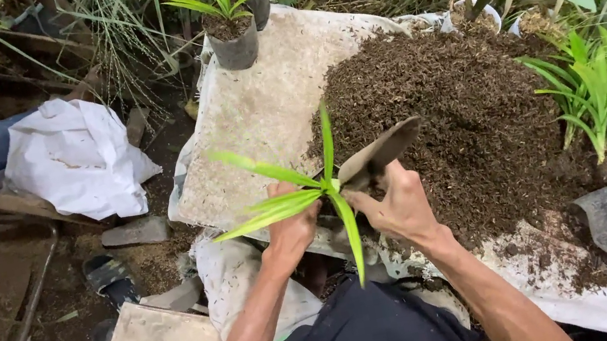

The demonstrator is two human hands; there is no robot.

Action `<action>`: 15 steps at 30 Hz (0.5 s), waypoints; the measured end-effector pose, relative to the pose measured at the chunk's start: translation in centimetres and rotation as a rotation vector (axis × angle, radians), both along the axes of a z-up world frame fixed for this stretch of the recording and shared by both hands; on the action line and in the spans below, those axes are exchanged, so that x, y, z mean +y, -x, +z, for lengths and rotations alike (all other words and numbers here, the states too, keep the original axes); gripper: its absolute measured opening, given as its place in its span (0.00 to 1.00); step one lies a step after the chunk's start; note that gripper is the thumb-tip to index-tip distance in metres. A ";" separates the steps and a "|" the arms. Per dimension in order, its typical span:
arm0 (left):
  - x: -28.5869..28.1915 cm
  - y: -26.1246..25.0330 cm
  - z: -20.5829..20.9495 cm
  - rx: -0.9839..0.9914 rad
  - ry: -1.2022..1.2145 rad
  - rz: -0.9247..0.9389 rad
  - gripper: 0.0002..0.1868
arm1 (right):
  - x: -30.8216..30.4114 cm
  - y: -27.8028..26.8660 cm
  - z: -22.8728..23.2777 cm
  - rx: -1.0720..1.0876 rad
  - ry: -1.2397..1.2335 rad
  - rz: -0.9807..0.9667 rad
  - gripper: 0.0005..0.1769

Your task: The person holds a small potted plant with long green leaves in their left hand and uses a trowel in their right hand to scoop soil from a large pile. They repeatedly add soil into the pot around the plant's base, patting it down to secure the plant.

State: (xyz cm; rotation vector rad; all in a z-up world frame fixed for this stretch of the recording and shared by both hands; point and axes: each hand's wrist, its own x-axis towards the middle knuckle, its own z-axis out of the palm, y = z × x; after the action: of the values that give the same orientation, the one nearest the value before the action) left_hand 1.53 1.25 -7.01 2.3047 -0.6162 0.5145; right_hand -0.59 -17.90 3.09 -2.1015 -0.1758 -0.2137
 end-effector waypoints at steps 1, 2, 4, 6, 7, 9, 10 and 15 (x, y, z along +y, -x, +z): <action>-0.4 -0.1 -1.7 -0.002 0.002 0.000 0.07 | 0.1 -0.1 1.3 -0.002 0.002 0.000 0.24; -0.5 -0.1 -3.5 0.052 0.025 -0.004 0.05 | 0.5 -0.1 2.6 -0.015 -0.030 -0.002 0.23; -0.6 0.1 -3.5 0.104 0.046 -0.003 0.04 | -0.4 -0.6 0.8 -0.030 -0.063 0.000 0.22; -0.8 0.2 0.1 0.285 0.119 0.104 0.27 | -2.9 -1.8 -5.3 -0.051 0.037 -0.063 0.16; -0.6 0.2 -0.2 0.281 0.116 0.101 0.27 | -2.1 -1.8 -3.3 -0.056 0.034 -0.066 0.16; -0.7 0.3 -0.8 0.332 0.056 0.109 0.36 | -0.8 -1.8 0.7 -0.020 -0.025 0.029 0.16; -0.8 0.6 -0.1 0.331 0.054 0.107 0.36 | -0.4 -1.8 1.3 -0.020 -0.026 0.027 0.16; -0.3 1.6 3.8 0.291 0.200 0.058 0.36 | 1.5 -2.4 2.4 0.028 -0.032 -0.089 0.18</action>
State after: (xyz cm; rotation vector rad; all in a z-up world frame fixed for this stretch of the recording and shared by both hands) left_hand -0.03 0.96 -3.25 2.1568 -0.3412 0.2466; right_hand 1.80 -16.45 5.52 -2.0812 -0.0619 -0.2382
